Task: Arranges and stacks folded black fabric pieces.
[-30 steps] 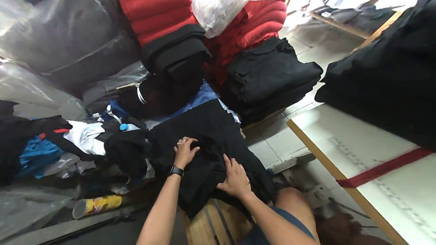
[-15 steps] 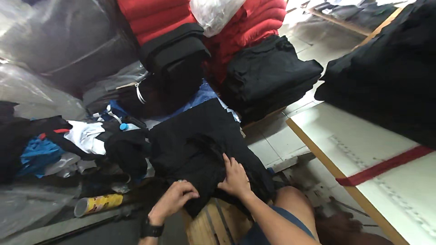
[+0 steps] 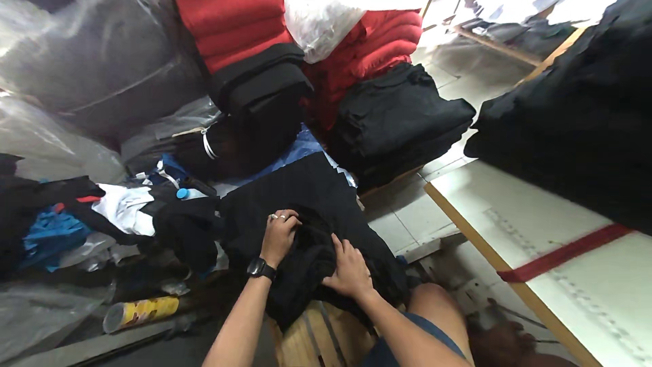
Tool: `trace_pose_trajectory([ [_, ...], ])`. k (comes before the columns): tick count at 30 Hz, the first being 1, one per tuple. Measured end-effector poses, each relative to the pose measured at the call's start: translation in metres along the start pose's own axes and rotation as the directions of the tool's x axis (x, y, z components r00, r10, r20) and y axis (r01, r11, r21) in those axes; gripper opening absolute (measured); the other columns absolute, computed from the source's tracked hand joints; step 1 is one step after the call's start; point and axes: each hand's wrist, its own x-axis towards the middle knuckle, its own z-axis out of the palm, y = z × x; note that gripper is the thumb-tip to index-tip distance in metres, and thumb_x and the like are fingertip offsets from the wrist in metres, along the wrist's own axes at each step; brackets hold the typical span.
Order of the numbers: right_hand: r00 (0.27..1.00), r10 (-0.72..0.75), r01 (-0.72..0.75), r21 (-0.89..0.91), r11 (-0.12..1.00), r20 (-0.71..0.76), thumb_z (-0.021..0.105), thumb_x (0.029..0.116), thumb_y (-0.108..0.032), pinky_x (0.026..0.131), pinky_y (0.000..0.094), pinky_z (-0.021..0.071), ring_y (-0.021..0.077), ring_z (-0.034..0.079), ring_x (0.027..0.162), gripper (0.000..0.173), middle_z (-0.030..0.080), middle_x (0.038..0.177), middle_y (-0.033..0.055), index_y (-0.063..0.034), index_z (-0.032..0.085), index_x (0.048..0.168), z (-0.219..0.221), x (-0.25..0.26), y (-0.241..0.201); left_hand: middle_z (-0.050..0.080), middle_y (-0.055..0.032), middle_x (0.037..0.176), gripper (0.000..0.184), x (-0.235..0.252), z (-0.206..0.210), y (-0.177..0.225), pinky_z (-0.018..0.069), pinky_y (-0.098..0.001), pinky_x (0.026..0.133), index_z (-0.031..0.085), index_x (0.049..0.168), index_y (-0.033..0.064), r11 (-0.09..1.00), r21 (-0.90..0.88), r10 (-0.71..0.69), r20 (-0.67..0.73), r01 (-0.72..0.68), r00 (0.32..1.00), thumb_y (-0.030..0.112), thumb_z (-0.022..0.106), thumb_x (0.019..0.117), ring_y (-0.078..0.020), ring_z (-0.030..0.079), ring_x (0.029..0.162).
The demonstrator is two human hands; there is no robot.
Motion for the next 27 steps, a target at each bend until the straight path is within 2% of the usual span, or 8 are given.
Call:
trace_pose_trajectory([
  [8, 0.999, -0.012, 0.013, 0.017, 1.0, -0.04, 0.085, 0.0587, -0.069, 0.103, 0.0529, 0.0478, 0.0362, 0.058, 0.125, 0.132, 0.055, 0.142, 0.02, -0.0126, 0.027, 0.163, 0.002, -0.003, 0.001, 0.073, -0.005, 0.123, 0.02, -0.041, -0.005, 0.017, 0.0394, -0.0502, 0.117, 0.074, 0.093, 0.0078, 0.997, 0.009, 0.079, -0.238, -0.079, 0.968, 0.011, 0.057, 0.1012, -0.0209, 0.065, 0.123],
  [11, 0.999, -0.014, 0.014, 0.021, 1.0, -0.031, 0.086, 0.0584, -0.066, 0.103, 0.0524, 0.0478, 0.0356, 0.058, 0.125, 0.132, 0.055, 0.141, 0.02, -0.0127, 0.027, 0.163, -0.001, -0.002, 0.0, 0.075, -0.0026, 0.099, 0.017, -0.076, -0.028, 0.042, 0.0491, -0.0441, 0.108, 0.074, 0.098, 0.0087, 1.0, 0.001, 0.031, -0.137, -0.031, 0.99, 0.007, 0.056, 0.0985, -0.0175, 0.071, 0.102],
  [14, 1.0, -0.018, 0.018, 0.011, 1.0, -0.003, 0.088, 0.0589, -0.058, 0.103, 0.0527, 0.0473, 0.0363, 0.056, 0.126, 0.132, 0.053, 0.142, 0.0205, -0.012, 0.023, 0.164, -0.002, -0.002, 0.0, 0.071, -0.0065, 0.094, 0.011, -0.092, -0.047, 0.057, 0.0586, -0.0403, 0.087, 0.067, 0.105, 0.0061, 0.986, -0.13, -0.078, 0.178, 0.102, 0.981, 0.008, 0.058, 0.0992, -0.0196, 0.071, 0.089],
  [16, 1.0, -0.025, 0.025, 0.011, 1.0, -0.011, 0.089, 0.0578, -0.057, 0.102, 0.0531, 0.0478, 0.0364, 0.057, 0.126, 0.132, 0.054, 0.141, 0.0207, -0.0117, 0.024, 0.164, 0.0, -0.003, 0.0, 0.073, -0.0068, 0.101, 0.018, -0.079, -0.062, 0.057, 0.059, -0.0379, 0.086, 0.067, 0.116, 0.0067, 0.924, -0.262, -0.142, 0.441, 0.279, 0.886, 0.012, 0.053, 0.1052, -0.0166, 0.071, 0.091],
  [18, 1.0, -0.013, 0.013, 0.017, 1.0, -0.003, 0.089, 0.058, -0.055, 0.103, 0.0536, 0.0471, 0.0364, 0.056, 0.126, 0.132, 0.054, 0.142, 0.0203, -0.0129, 0.023, 0.164, -0.001, -0.002, -0.001, 0.073, -0.0046, 0.098, 0.027, -0.052, -0.076, 0.057, 0.0617, -0.0322, 0.078, 0.062, 0.127, 0.0075, 0.801, -0.29, -0.202, 0.693, 0.524, 0.692, 0.02, 0.044, 0.1108, -0.0126, 0.072, 0.081],
  [21, 1.0, 0.004, -0.004, 0.001, 1.0, 0.007, 0.089, 0.0588, -0.055, 0.104, 0.0523, 0.0465, 0.0354, 0.056, 0.128, 0.131, 0.053, 0.143, 0.0188, -0.0143, 0.022, 0.165, -0.001, -0.001, -0.002, 0.073, -0.0131, 0.09, 0.032, -0.01, -0.081, 0.058, 0.0645, -0.0378, 0.066, 0.046, 0.138, 0.0073, 0.688, -0.141, -0.349, 0.796, 0.712, 0.495, 0.025, 0.036, 0.1136, -0.0217, 0.075, 0.069],
  [24, 1.0, 0.009, -0.009, 0.004, 1.0, 0.01, 0.088, 0.059, -0.059, 0.105, 0.0516, 0.0467, 0.0348, 0.056, 0.127, 0.131, 0.053, 0.143, 0.0188, -0.0146, 0.023, 0.164, -0.002, -0.002, -0.002, 0.07, -0.0182, 0.1, 0.036, 0.026, -0.055, 0.058, 0.061, -0.0488, 0.075, 0.044, 0.144, 0.011, 0.798, 0.138, -0.547, 0.573, 0.586, 0.61, 0.026, 0.043, 0.1114, -0.0319, 0.073, 0.083],
  [27, 1.0, 0.003, -0.003, -0.004, 1.0, 0.019, 0.086, 0.0598, -0.064, 0.105, 0.0513, 0.0466, 0.0344, 0.056, 0.128, 0.132, 0.053, 0.144, 0.0182, -0.014, 0.023, 0.165, -0.002, -0.001, -0.001, 0.068, -0.018, 0.125, 0.046, 0.038, -0.02, 0.044, 0.0557, -0.0585, 0.09, 0.051, 0.15, 0.0255, 0.863, 0.228, -0.506, 0.372, 0.452, 0.778, 0.022, 0.056, 0.1044, -0.0391, 0.069, 0.11],
])
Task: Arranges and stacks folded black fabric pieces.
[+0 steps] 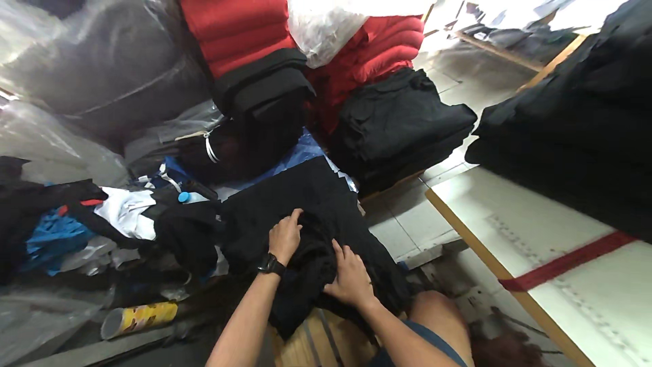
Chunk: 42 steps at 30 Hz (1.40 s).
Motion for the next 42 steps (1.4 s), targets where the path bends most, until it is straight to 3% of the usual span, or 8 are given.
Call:
trace_pose_trajectory([
  [6, 1.0, -0.004, 0.004, -0.001, 1.0, -0.006, 0.086, 0.0591, -0.064, 0.107, 0.0515, 0.0457, 0.0351, 0.055, 0.131, 0.133, 0.052, 0.146, 0.0199, -0.0141, 0.022, 0.165, 0.001, 0.001, 0.002, 0.069, -0.0092, 0.124, 0.007, -0.028, 0.037, -0.04, 0.0441, -0.055, 0.108, 0.076, 0.094, 0.0132, 0.934, 0.116, 0.348, -0.507, -0.338, 0.788, 0.015, 0.07, 0.0926, -0.0297, 0.062, 0.123],
  [9, 1.0, -0.009, 0.009, -0.011, 1.0, -0.005, 0.086, 0.06, -0.062, 0.106, 0.0507, 0.0462, 0.0344, 0.055, 0.129, 0.131, 0.053, 0.144, 0.019, -0.0137, 0.023, 0.164, 0.001, 0.001, 0.0, 0.074, -0.0024, 0.117, 0.01, -0.072, 0.048, -0.064, 0.0374, -0.052, 0.118, 0.074, 0.094, 0.0114, 0.893, 0.155, 0.44, -0.5, -0.423, 0.746, 0.013, 0.065, 0.0954, -0.0194, 0.065, 0.121],
  [16, 0.999, -0.028, 0.028, 0.0, 1.0, -0.043, 0.088, 0.0591, -0.053, 0.102, 0.0524, 0.0477, 0.0355, 0.057, 0.126, 0.128, 0.054, 0.141, 0.0194, -0.0133, 0.025, 0.164, 0.003, -0.001, 0.001, 0.07, -0.0083, 0.096, 0.019, -0.151, 0.038, -0.055, 0.0573, -0.0454, 0.092, 0.07, 0.096, 0.0076, 0.886, -0.041, 0.451, -0.153, -0.462, 0.879, 0.024, 0.061, 0.1014, -0.0245, 0.07, 0.097],
  [23, 1.0, 0.005, -0.005, -0.006, 1.0, -0.007, 0.089, 0.0593, -0.054, 0.104, 0.0514, 0.0469, 0.0351, 0.056, 0.127, 0.13, 0.053, 0.142, 0.0188, -0.0152, 0.023, 0.164, 0.001, -0.001, -0.002, 0.071, -0.0098, 0.091, 0.03, -0.061, -0.017, -0.03, 0.0644, -0.036, 0.063, 0.052, 0.128, 0.005, 0.876, -0.47, 0.233, 0.22, -0.106, 0.947, 0.026, 0.035, 0.1135, -0.0186, 0.072, 0.064],
  [28, 1.0, 0.022, -0.022, -0.018, 1.0, 0.014, 0.088, 0.0591, -0.061, 0.106, 0.0501, 0.0461, 0.0335, 0.055, 0.129, 0.132, 0.052, 0.145, 0.0179, -0.0169, 0.022, 0.165, 0.0, 0.001, -0.001, 0.067, -0.0207, 0.122, 0.035, 0.015, 0.018, -0.012, 0.0544, -0.0509, 0.099, 0.056, 0.14, 0.0088, 0.961, -0.202, 0.186, -0.045, -0.192, 0.981, 0.014, 0.052, 0.1058, -0.0347, 0.069, 0.109],
  [34, 1.0, 0.012, -0.012, -0.016, 1.0, 0.006, 0.087, 0.0591, -0.062, 0.106, 0.0504, 0.0461, 0.0339, 0.055, 0.129, 0.132, 0.052, 0.145, 0.0185, -0.0154, 0.023, 0.164, 0.001, 0.002, 0.0, 0.061, -0.0134, 0.134, 0.022, 0.023, 0.035, -0.013, 0.0571, -0.0483, 0.093, 0.072, 0.12, 0.0171, 0.976, -0.048, 0.198, -0.214, -0.213, 0.956, 0.021, 0.06, 0.1015, -0.0316, 0.065, 0.115],
  [39, 1.0, -0.008, 0.007, -0.015, 1.0, -0.025, 0.086, 0.0581, -0.063, 0.103, 0.0506, 0.0483, 0.0336, 0.057, 0.126, 0.131, 0.054, 0.142, 0.0176, -0.0147, 0.026, 0.164, 0.004, 0.002, 0.001, 0.067, -0.0063, 0.131, 0.021, -0.003, 0.031, -0.035, 0.0339, -0.0495, 0.12, 0.072, 0.107, 0.0105, 0.889, 0.138, 0.456, -0.355, -0.437, 0.816, 0.021, 0.056, 0.0994, -0.0235, 0.056, 0.133],
  [42, 0.999, -0.018, 0.017, -0.007, 1.0, -0.035, 0.087, 0.0579, -0.062, 0.103, 0.05, 0.0484, 0.0334, 0.058, 0.125, 0.131, 0.055, 0.141, 0.0174, -0.0148, 0.026, 0.164, 0.004, 0.001, 0.002, 0.073, -0.007, 0.096, 0.019, -0.059, 0.03, -0.045, 0.0442, -0.0455, 0.112, 0.071, 0.093, 0.0068, 0.827, 0.197, 0.559, -0.386, -0.527, 0.734, 0.018, 0.056, 0.093, -0.0214, 0.07, 0.103],
])
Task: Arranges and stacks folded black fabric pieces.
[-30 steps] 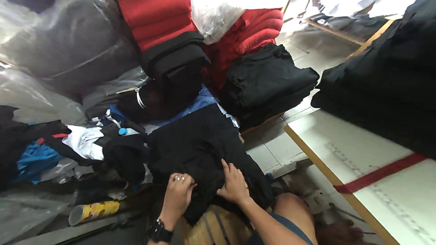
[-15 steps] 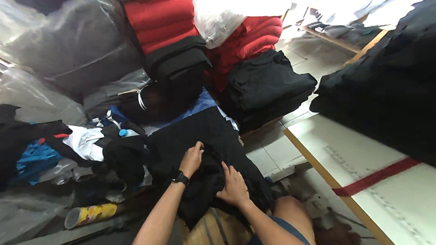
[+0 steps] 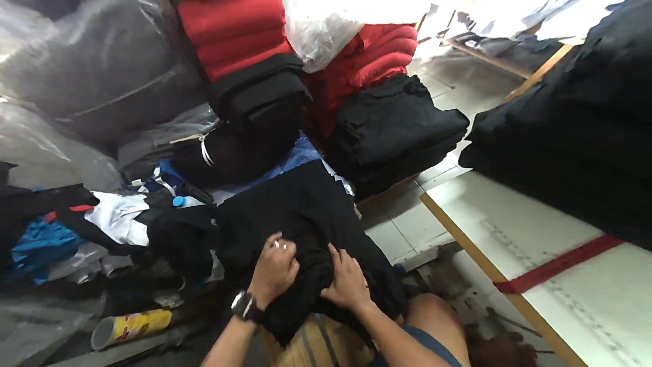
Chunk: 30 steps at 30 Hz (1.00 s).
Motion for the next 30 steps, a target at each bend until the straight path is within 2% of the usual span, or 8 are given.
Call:
trace_pose_trajectory([
  [3, 1.0, -0.017, 0.017, 0.009, 1.0, 0.004, 0.085, 0.06, -0.058, 0.103, 0.0521, 0.0473, 0.0348, 0.056, 0.126, 0.128, 0.054, 0.141, 0.019, -0.0144, 0.025, 0.164, 0.002, -0.002, 0.001, 0.067, -0.009, 0.08, 0.014, -0.039, -0.019, 0.025, 0.0595, -0.0432, 0.073, 0.067, 0.089, 0.0056, 0.986, -0.157, -0.035, 0.182, 0.064, 0.983, 0.015, 0.057, 0.091, -0.0248, 0.07, 0.078],
  [7, 1.0, -0.013, 0.013, 0.015, 1.0, -0.009, 0.087, 0.0594, -0.052, 0.103, 0.0536, 0.0471, 0.0363, 0.056, 0.126, 0.127, 0.054, 0.141, 0.0201, -0.0145, 0.026, 0.164, 0.002, -0.002, 0.001, 0.072, -0.0112, 0.102, 0.031, -0.004, -0.051, 0.012, 0.0577, -0.0436, 0.089, 0.066, 0.117, 0.0041, 0.793, -0.437, -0.047, 0.651, 0.425, 0.758, 0.031, 0.056, 0.1055, -0.0219, 0.071, 0.095],
  [11, 1.0, 0.009, -0.009, 0.004, 1.0, 0.028, 0.089, 0.0581, -0.055, 0.105, 0.0518, 0.0465, 0.0356, 0.055, 0.128, 0.131, 0.052, 0.144, 0.0194, -0.0156, 0.024, 0.164, -0.002, -0.002, -0.002, 0.072, -0.0145, 0.096, 0.034, 0.06, -0.051, -0.013, 0.064, -0.0422, 0.071, 0.045, 0.136, 0.0068, 0.442, -0.353, -0.15, 0.877, 0.825, 0.456, 0.031, 0.036, 0.1133, -0.0253, 0.075, 0.077],
  [17, 0.996, 0.032, -0.033, 0.015, 0.999, 0.077, 0.088, 0.0612, -0.054, 0.108, 0.0508, 0.0442, 0.0343, 0.053, 0.131, 0.13, 0.05, 0.146, 0.018, -0.0181, 0.02, 0.165, -0.006, 0.001, -0.002, 0.071, -0.0204, 0.108, 0.051, 0.102, 0.028, -0.01, 0.0577, -0.0528, 0.087, 0.038, 0.157, 0.0167, 0.824, -0.194, -0.397, 0.47, 0.532, 0.788, 0.017, 0.05, 0.1074, -0.0352, 0.072, 0.093],
  [21, 0.998, 0.014, -0.014, 0.001, 1.0, 0.058, 0.088, 0.0595, -0.058, 0.106, 0.0507, 0.0457, 0.0345, 0.055, 0.129, 0.131, 0.052, 0.145, 0.019, -0.0168, 0.023, 0.165, -0.002, 0.002, 0.001, 0.068, -0.0123, 0.122, 0.025, 0.089, 0.051, -0.017, 0.0554, -0.049, 0.095, 0.074, 0.121, 0.0197, 0.942, -0.077, -0.306, 0.207, 0.327, 0.929, 0.021, 0.059, 0.1017, -0.0301, 0.067, 0.112],
  [25, 0.998, 0.005, -0.007, 0.03, 1.0, 0.059, 0.089, 0.0596, -0.057, 0.108, 0.0523, 0.0451, 0.035, 0.054, 0.131, 0.13, 0.052, 0.146, 0.0196, -0.0157, 0.024, 0.164, -0.004, 0.002, 0.0, 0.065, -0.0078, 0.135, 0.021, 0.056, 0.032, -0.02, 0.0329, -0.0522, 0.12, 0.074, 0.104, 0.0118, 0.992, -0.019, -0.125, 0.037, 0.126, 0.991, 0.022, 0.056, 0.1006, -0.0254, 0.055, 0.136],
  [27, 0.999, -0.004, 0.003, 0.024, 1.0, 0.043, 0.089, 0.0594, -0.056, 0.106, 0.0518, 0.0462, 0.0346, 0.055, 0.129, 0.129, 0.053, 0.143, 0.019, -0.0157, 0.025, 0.164, -0.003, 0.001, 0.001, 0.073, -0.0077, 0.117, 0.024, 0.022, 0.013, -0.01, 0.0331, -0.0484, 0.122, 0.072, 0.097, 0.0074, 0.999, 0.016, -0.035, 0.002, 0.035, 0.999, 0.021, 0.052, 0.0973, -0.0218, 0.064, 0.123],
  [30, 0.999, -0.016, 0.015, 0.032, 0.999, 0.033, 0.087, 0.0607, -0.054, 0.104, 0.0516, 0.0466, 0.035, 0.055, 0.128, 0.125, 0.053, 0.143, 0.0191, -0.0168, 0.026, 0.164, -0.002, -0.001, 0.001, 0.071, -0.0048, 0.084, 0.021, -0.029, -0.009, 0.013, 0.0561, -0.0406, 0.093, 0.07, 0.087, 0.0085, 1.0, -0.002, 0.004, 0.073, -0.004, 0.997, 0.021, 0.054, 0.0918, -0.0204, 0.072, 0.088],
])
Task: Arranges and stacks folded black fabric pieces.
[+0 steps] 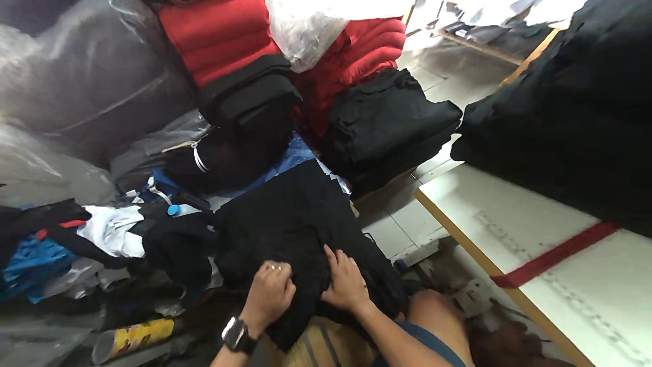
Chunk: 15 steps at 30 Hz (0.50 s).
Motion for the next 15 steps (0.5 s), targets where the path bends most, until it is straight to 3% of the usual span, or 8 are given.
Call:
trace_pose_trajectory([
  [1, 1.0, -0.01, 0.01, 0.001, 1.0, -0.013, 0.086, 0.0608, -0.053, 0.104, 0.0518, 0.0468, 0.0351, 0.056, 0.128, 0.124, 0.053, 0.143, 0.0191, -0.017, 0.027, 0.164, 0.001, -0.001, 0.001, 0.071, -0.0068, 0.085, 0.02, -0.008, -0.006, 0.007, 0.0597, -0.0421, 0.082, 0.07, 0.09, 0.0075, 0.998, -0.061, -0.018, 0.094, 0.024, 0.995, 0.019, 0.054, 0.0922, -0.0228, 0.072, 0.085],
  [2, 0.999, -0.02, 0.02, 0.0, 1.0, -0.025, 0.086, 0.0609, -0.054, 0.103, 0.0522, 0.047, 0.0353, 0.056, 0.127, 0.123, 0.053, 0.143, 0.0193, -0.0168, 0.028, 0.163, 0.002, -0.001, 0.002, 0.071, -0.0096, 0.089, 0.021, -0.007, -0.013, 0.01, 0.0599, -0.0449, 0.08, 0.07, 0.096, 0.0062, 0.986, -0.147, -0.039, 0.229, 0.074, 0.973, 0.019, 0.053, 0.0956, -0.0256, 0.072, 0.087],
  [4, 0.999, -0.023, 0.023, -0.003, 1.0, -0.041, 0.086, 0.0599, -0.057, 0.103, 0.0531, 0.0475, 0.0353, 0.056, 0.127, 0.125, 0.054, 0.142, 0.0194, -0.016, 0.029, 0.163, 0.004, -0.001, 0.003, 0.071, -0.0131, 0.098, 0.032, 0.016, -0.031, 0.004, 0.0574, -0.0472, 0.087, 0.068, 0.113, 0.0042, 0.913, -0.313, -0.066, 0.519, 0.261, 0.852, 0.027, 0.046, 0.108, -0.0266, 0.071, 0.094],
  [6, 1.0, 0.0, 0.0, -0.005, 1.0, -0.016, 0.088, 0.0584, -0.056, 0.105, 0.0525, 0.0467, 0.0349, 0.055, 0.128, 0.127, 0.053, 0.143, 0.0188, -0.017, 0.027, 0.164, 0.002, -0.001, 0.001, 0.072, -0.012, 0.1, 0.038, 0.053, -0.043, -0.012, 0.0631, -0.0415, 0.079, 0.059, 0.13, 0.0043, 0.749, -0.433, -0.096, 0.678, 0.502, 0.729, 0.032, 0.04, 0.1121, -0.0214, 0.074, 0.084],
  [8, 1.0, 0.018, -0.018, -0.014, 1.0, 0.012, 0.09, 0.0586, -0.055, 0.106, 0.0518, 0.0458, 0.0352, 0.054, 0.13, 0.129, 0.052, 0.145, 0.0184, -0.018, 0.025, 0.164, -0.001, -0.001, -0.002, 0.072, -0.0131, 0.099, 0.036, 0.088, -0.034, -0.021, 0.0655, -0.04, 0.067, 0.048, 0.137, 0.0066, 0.616, -0.434, -0.19, 0.728, 0.658, 0.659, 0.03, 0.035, 0.1136, -0.0225, 0.075, 0.072],
  [10, 1.0, 0.021, -0.02, -0.018, 1.0, 0.013, 0.089, 0.0591, -0.056, 0.107, 0.0512, 0.0456, 0.0345, 0.055, 0.13, 0.129, 0.052, 0.145, 0.0177, -0.0187, 0.024, 0.165, -0.002, 0.0, -0.002, 0.071, -0.0127, 0.094, 0.034, 0.118, -0.01, -0.021, 0.0628, -0.0389, 0.064, 0.047, 0.138, 0.0072, 0.703, -0.358, -0.294, 0.64, 0.614, 0.71, 0.028, 0.034, 0.1138, -0.0222, 0.072, 0.066],
  [12, 0.999, 0.021, -0.02, -0.011, 1.0, 0.027, 0.088, 0.06, -0.056, 0.108, 0.0509, 0.0449, 0.0344, 0.054, 0.131, 0.129, 0.051, 0.146, 0.0179, -0.0188, 0.023, 0.165, -0.002, 0.001, 0.0, 0.071, -0.0163, 0.097, 0.035, 0.134, 0.027, -0.021, 0.0592, -0.0472, 0.079, 0.05, 0.14, 0.0072, 0.818, -0.295, -0.341, 0.444, 0.494, 0.829, 0.024, 0.037, 0.1124, -0.0291, 0.072, 0.082],
  [15, 0.999, 0.023, -0.023, -0.001, 1.0, 0.039, 0.088, 0.0598, -0.058, 0.108, 0.051, 0.0448, 0.0343, 0.054, 0.131, 0.129, 0.05, 0.148, 0.0188, -0.0187, 0.023, 0.165, -0.003, 0.002, 0.001, 0.069, -0.0182, 0.124, 0.038, 0.139, 0.064, -0.027, 0.056, -0.0525, 0.096, 0.057, 0.145, 0.0181, 0.896, -0.27, -0.299, 0.22, 0.353, 0.928, 0.022, 0.045, 0.1096, -0.0346, 0.071, 0.108],
])
